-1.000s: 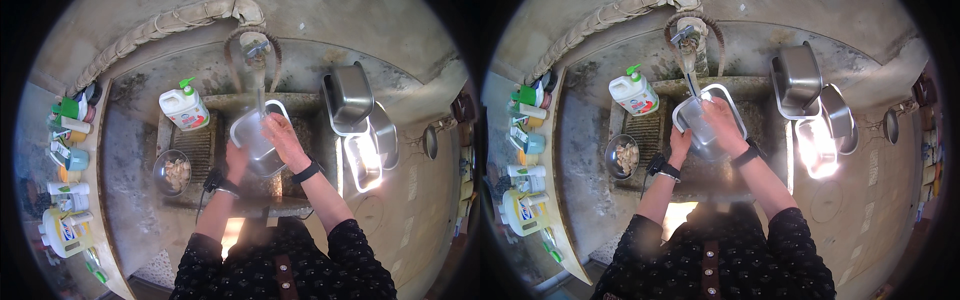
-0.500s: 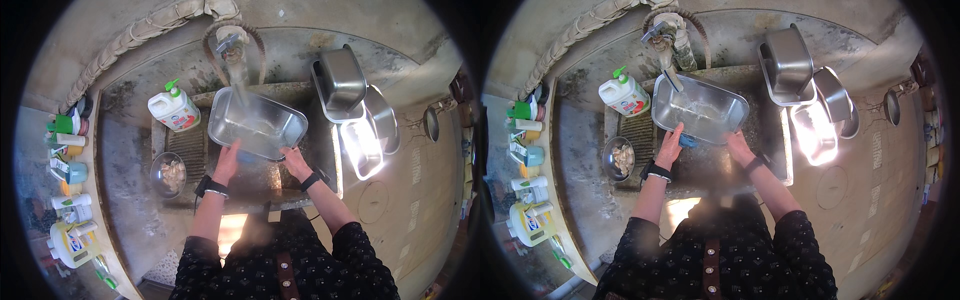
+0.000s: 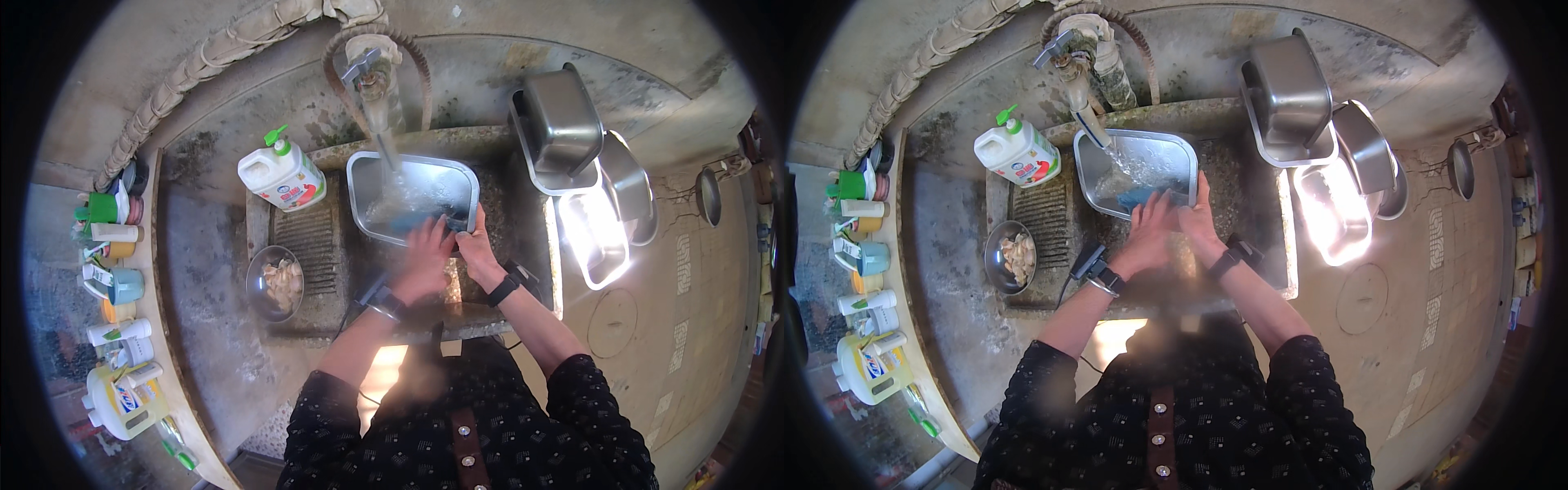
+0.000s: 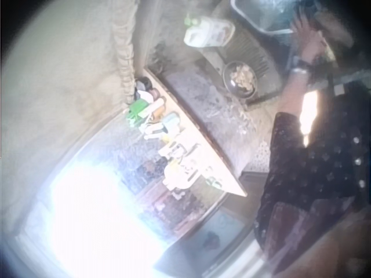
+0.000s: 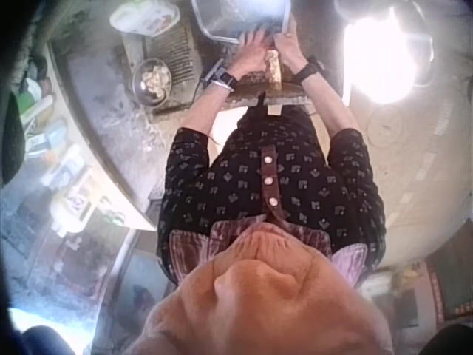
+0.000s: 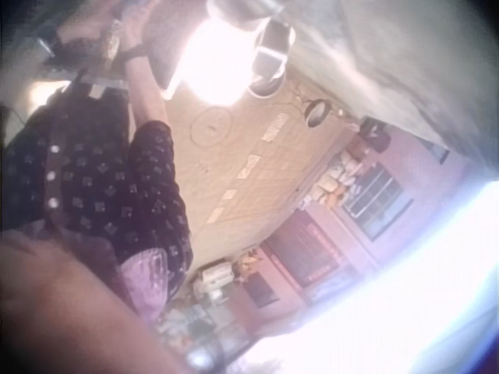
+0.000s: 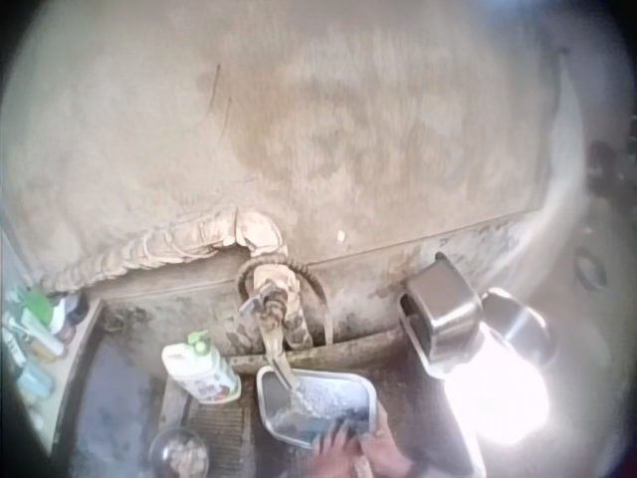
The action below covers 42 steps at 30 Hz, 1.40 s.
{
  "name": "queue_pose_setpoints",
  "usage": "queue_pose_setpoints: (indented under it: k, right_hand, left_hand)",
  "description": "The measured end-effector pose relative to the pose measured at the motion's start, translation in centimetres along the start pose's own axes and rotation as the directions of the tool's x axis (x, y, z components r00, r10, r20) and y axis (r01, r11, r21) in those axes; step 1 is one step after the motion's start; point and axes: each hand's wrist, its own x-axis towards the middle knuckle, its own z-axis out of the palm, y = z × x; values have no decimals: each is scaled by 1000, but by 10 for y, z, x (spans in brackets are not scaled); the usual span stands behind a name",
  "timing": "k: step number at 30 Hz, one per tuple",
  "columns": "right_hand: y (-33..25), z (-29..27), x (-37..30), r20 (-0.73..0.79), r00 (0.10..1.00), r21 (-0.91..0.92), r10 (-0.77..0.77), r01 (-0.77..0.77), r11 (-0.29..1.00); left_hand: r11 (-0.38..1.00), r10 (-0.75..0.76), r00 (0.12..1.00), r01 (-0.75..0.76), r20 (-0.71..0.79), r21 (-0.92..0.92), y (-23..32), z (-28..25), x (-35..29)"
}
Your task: The person washes several stainless steel rectangular trays and a round basin at an outdoor sink using a sponge and running water. They scrub each item, rinse it, and place it aside, then carry the basin to another outdoor tap to rinse it again before returning to the sink to continue washing the remaining trays.
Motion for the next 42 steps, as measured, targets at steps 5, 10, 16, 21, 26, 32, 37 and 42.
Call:
queue_pose_setpoints:
  k: [5, 10, 16, 21, 26, 32, 37, 42]
  right_hand:
    - [-13, -10, -5, -2, 991, -44, 137, -137, 990]
    - [-61, -37, 1, 99, 993, -135, 63, -49, 990]
    - [-52, -15, -1, 95, 988, -210, -118, 136, 968]
    - [10, 4, -1, -28, 982, -327, -187, 168, 930]
    - [-12, -27, -3, 214, 976, -116, 42, -17, 993]
    - [-76, -29, -17, 172, 945, -337, 277, -208, 918]
    - [-33, 4, -33, -23, 978, -326, -206, 188, 926]
    - [7, -9, -39, -121, 982, -137, -142, 125, 983]
  left_hand:
    - [967, -30, 1000, 27, -6, -253, -14, 17, 6]
    - [987, -12, 998, 21, 57, -161, -70, 13, -13]
    - [828, -298, 954, 241, -34, -506, -27, 23, -1]
    - [717, -417, 905, 268, -88, -644, 24, 20, 13]
    - [777, 8, 994, 63, 110, -626, -7, 19, -6]
    - [940, 167, 974, -110, 154, -323, -50, 25, -22]
    - [798, -185, 979, 98, -87, -595, 1, 28, -4]
    - [687, -185, 980, 73, -77, -723, 33, 30, 6]
